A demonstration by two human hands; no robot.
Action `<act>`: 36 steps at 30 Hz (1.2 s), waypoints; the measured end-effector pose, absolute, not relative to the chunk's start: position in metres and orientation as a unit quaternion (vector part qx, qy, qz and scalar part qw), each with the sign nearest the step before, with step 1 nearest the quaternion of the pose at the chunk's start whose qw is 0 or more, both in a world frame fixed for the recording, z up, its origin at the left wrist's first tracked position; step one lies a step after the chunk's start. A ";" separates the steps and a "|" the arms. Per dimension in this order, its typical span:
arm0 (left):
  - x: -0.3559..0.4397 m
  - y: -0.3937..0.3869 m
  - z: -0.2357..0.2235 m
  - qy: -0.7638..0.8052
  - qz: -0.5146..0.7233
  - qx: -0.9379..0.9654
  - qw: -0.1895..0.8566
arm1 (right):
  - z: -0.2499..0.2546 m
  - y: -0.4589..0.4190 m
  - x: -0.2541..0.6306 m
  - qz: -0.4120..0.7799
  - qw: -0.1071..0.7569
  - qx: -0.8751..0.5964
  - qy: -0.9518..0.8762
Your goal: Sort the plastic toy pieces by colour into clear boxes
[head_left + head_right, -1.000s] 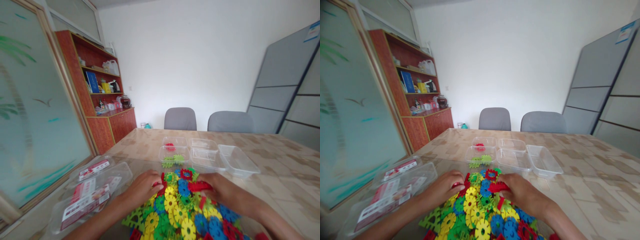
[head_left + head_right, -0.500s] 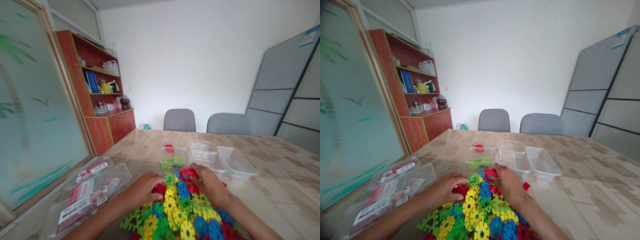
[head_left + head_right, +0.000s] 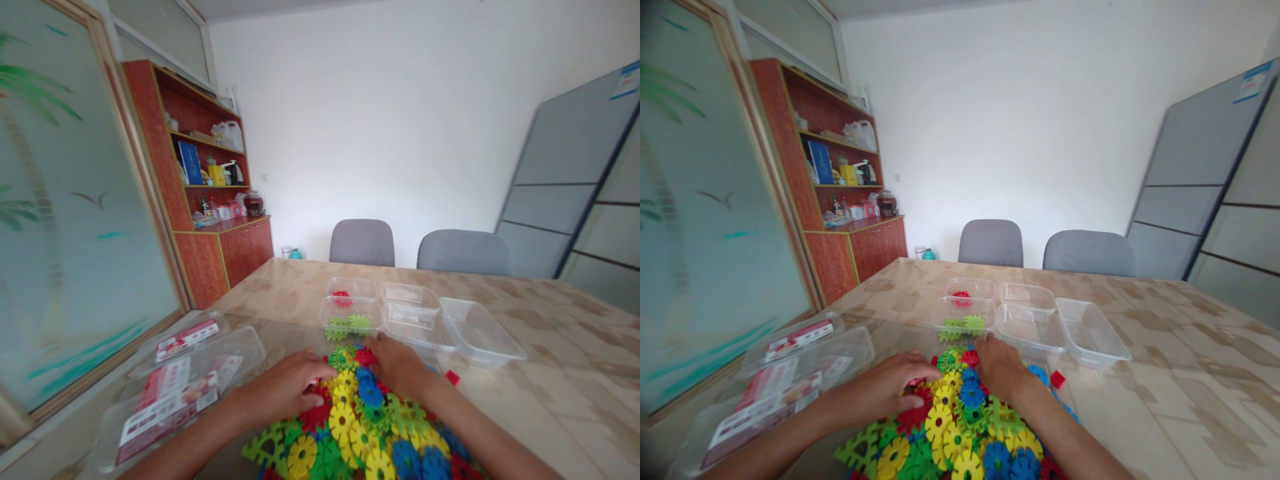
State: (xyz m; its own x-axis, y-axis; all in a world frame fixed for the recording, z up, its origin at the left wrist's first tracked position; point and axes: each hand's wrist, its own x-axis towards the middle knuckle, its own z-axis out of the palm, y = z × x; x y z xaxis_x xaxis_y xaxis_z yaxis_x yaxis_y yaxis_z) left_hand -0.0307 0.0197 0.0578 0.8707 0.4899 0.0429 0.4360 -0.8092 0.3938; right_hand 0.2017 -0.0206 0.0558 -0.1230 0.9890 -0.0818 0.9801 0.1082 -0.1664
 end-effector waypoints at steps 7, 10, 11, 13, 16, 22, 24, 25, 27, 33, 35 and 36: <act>-0.035 0.009 0.061 0.268 0.052 0.941 0.201 | 0.056 -0.025 0.200 0.102 0.029 -0.664 -0.740; -0.035 0.006 0.058 0.265 0.042 0.944 0.192 | 0.056 -0.024 0.197 0.098 0.026 -0.673 -0.732; -0.034 0.004 0.058 0.262 0.039 0.945 0.190 | 0.056 -0.024 0.196 0.095 0.026 -0.676 -0.730; -0.033 0.003 0.059 0.256 0.041 0.948 0.186 | 0.056 -0.023 0.196 0.087 0.027 -0.679 -0.729; -0.033 0.000 0.062 0.257 0.050 0.948 0.183 | 0.057 -0.023 0.197 0.077 0.034 -0.683 -0.726; -0.032 0.002 0.066 0.303 0.086 0.930 0.188 | 0.062 -0.027 0.207 0.062 0.085 -0.681 -0.725; -0.031 0.006 0.069 0.296 0.101 0.930 0.191 | 0.063 -0.027 0.212 0.070 0.110 -0.673 -0.728; -0.029 0.009 0.071 0.290 0.107 0.931 0.194 | 0.063 -0.028 0.214 0.076 0.125 -0.668 -0.730; -0.024 0.018 0.076 0.272 0.117 0.935 0.198 | 0.062 -0.028 0.219 0.089 0.154 -0.656 -0.733; 0.020 0.081 0.102 0.265 0.163 0.934 0.174 | 0.058 -0.027 0.230 0.127 0.217 -0.621 -0.742; 0.039 0.104 0.111 0.277 0.169 0.929 0.180 | 0.058 -0.028 0.232 0.131 0.229 -0.615 -0.743; 0.048 0.113 0.115 0.280 0.175 0.925 0.186 | 0.058 -0.028 0.233 0.131 0.235 -0.613 -0.743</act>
